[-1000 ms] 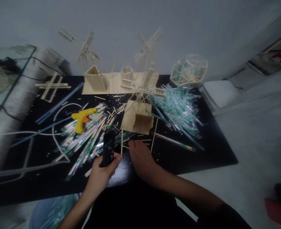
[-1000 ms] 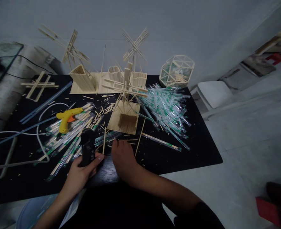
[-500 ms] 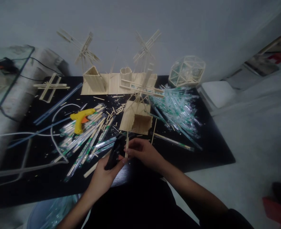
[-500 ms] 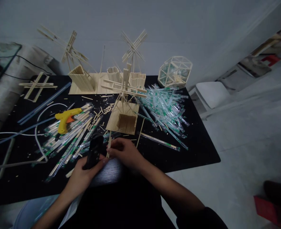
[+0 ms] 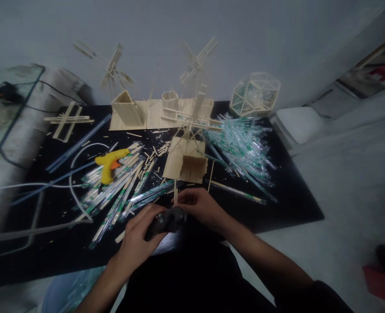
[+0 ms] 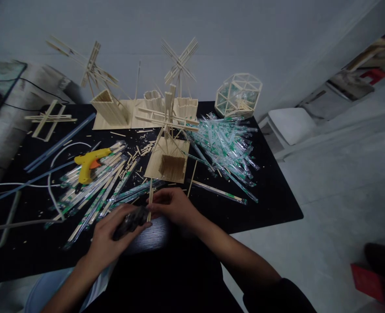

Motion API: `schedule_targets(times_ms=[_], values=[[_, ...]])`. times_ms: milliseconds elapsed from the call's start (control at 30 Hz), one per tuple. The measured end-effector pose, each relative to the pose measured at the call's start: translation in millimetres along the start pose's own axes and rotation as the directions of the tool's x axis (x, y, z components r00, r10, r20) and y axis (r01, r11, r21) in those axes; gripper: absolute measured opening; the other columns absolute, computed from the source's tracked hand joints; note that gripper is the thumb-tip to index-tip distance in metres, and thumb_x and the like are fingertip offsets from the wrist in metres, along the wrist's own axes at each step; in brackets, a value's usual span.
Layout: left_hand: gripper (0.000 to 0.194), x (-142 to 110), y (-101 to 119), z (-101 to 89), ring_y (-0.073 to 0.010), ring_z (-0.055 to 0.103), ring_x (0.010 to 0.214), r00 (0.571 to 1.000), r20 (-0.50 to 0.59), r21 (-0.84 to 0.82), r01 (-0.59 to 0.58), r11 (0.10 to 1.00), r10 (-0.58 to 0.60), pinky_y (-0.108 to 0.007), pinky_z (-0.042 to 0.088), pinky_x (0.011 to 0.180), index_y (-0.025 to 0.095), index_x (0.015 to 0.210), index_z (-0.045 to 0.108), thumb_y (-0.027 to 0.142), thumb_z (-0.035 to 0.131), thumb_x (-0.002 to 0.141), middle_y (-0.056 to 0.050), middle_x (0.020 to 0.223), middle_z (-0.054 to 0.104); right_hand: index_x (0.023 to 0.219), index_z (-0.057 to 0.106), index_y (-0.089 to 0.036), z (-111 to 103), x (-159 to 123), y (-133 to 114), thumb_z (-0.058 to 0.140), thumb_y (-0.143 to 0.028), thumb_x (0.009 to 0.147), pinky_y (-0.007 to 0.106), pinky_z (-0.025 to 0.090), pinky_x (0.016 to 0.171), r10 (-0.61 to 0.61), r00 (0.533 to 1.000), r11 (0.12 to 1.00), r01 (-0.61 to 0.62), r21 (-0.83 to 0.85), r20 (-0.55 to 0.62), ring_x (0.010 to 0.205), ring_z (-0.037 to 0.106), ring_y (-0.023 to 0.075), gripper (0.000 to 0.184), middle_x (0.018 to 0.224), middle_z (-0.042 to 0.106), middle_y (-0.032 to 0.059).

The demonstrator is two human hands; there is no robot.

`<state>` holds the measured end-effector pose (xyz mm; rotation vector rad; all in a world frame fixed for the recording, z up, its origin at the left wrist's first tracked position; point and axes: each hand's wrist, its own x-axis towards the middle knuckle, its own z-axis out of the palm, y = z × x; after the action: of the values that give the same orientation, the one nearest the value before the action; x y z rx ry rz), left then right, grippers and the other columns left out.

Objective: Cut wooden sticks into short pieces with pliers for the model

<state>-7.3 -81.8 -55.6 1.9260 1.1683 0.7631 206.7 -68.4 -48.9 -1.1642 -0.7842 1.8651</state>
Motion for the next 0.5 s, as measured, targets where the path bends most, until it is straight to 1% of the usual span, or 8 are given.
schedule_targets(times_ms=[67,133,200,333,433,500], values=[[0.031,0.4,-2.1,-4.4,-0.0248,0.069,0.107,0.99,0.019,0.051,-0.137,0.989,0.137,-0.037,0.056,0.093,0.022,0.114,0.068,0.019,0.07,0.083,-0.011,0.117,0.072,0.079,0.074,-0.015,0.7,-0.9,0.9,0.092,-0.039,0.059,0.029,0.054,0.071,0.007,1.0,1.0,-0.007,-0.003,0.004,0.068,0.067,0.0146,0.035,0.074,0.073,0.0006],[0.036,1.6,-2.0,-7.9,-0.0271,0.066,0.119,0.978,0.053,0.087,-0.207,0.974,0.203,-0.042,0.054,0.1,0.021,0.121,0.065,0.016,0.065,0.085,-0.014,0.131,0.067,0.077,0.074,-0.015,1.2,-2.3,1.8,0.091,-0.038,0.061,0.027,0.052,0.07,0.014,1.0,1.0,-0.014,0.002,0.006,0.065,0.066,0.0131,0.034,0.071,0.072,-0.0007],[0.037,2.3,-0.9,-10.5,-0.028,0.064,0.124,0.971,0.106,0.106,-0.225,0.969,0.214,-0.044,0.054,0.102,0.021,0.124,0.063,0.017,0.063,0.087,-0.016,0.137,0.064,0.078,0.073,-0.016,1.3,-4.2,2.4,0.091,-0.038,0.061,0.026,0.05,0.07,0.018,1.0,1.0,-0.018,0.001,0.009,0.065,0.065,0.0126,0.034,0.072,0.071,-0.0013],[0.036,1.5,1.1,-14.0,-0.0278,0.063,0.127,0.958,0.19,0.105,-0.238,0.966,0.215,-0.043,0.054,0.103,0.022,0.127,0.063,0.02,0.062,0.09,-0.015,0.142,0.062,0.08,0.075,-0.016,1.2,-9.0,2.3,0.09,-0.041,0.063,0.027,0.05,0.073,0.038,0.999,0.999,-0.037,-0.009,0.039,0.069,0.066,0.0137,0.034,0.076,0.072,0.0],[0.038,1.2,2.4,-15.1,-0.0283,0.062,0.129,0.954,0.205,0.081,-0.241,0.967,0.22,-0.042,0.054,0.104,0.022,0.128,0.061,0.022,0.064,0.09,-0.016,0.147,0.057,0.083,0.077,-0.016,1.0,-12.2,2.5,0.088,-0.041,0.067,0.029,0.05,0.077,0.044,0.997,0.999,-0.043,-0.022,0.065,0.072,0.066,0.0147,0.032,0.079,0.073,0.0009],[0.045,1.7,2.9,-15.1,-0.0281,0.061,0.13,0.955,0.199,0.058,-0.234,0.97,0.219,-0.041,0.054,0.105,0.022,0.133,0.058,0.022,0.068,0.089,-0.016,0.149,0.056,0.083,0.078,-0.017,1.0,-13.6,2.5,0.088,-0.04,0.067,0.03,0.05,0.077,0.031,0.997,0.999,-0.03,-0.029,0.067,0.074,0.067,0.0156,0.03,0.081,0.074,0.0014]])
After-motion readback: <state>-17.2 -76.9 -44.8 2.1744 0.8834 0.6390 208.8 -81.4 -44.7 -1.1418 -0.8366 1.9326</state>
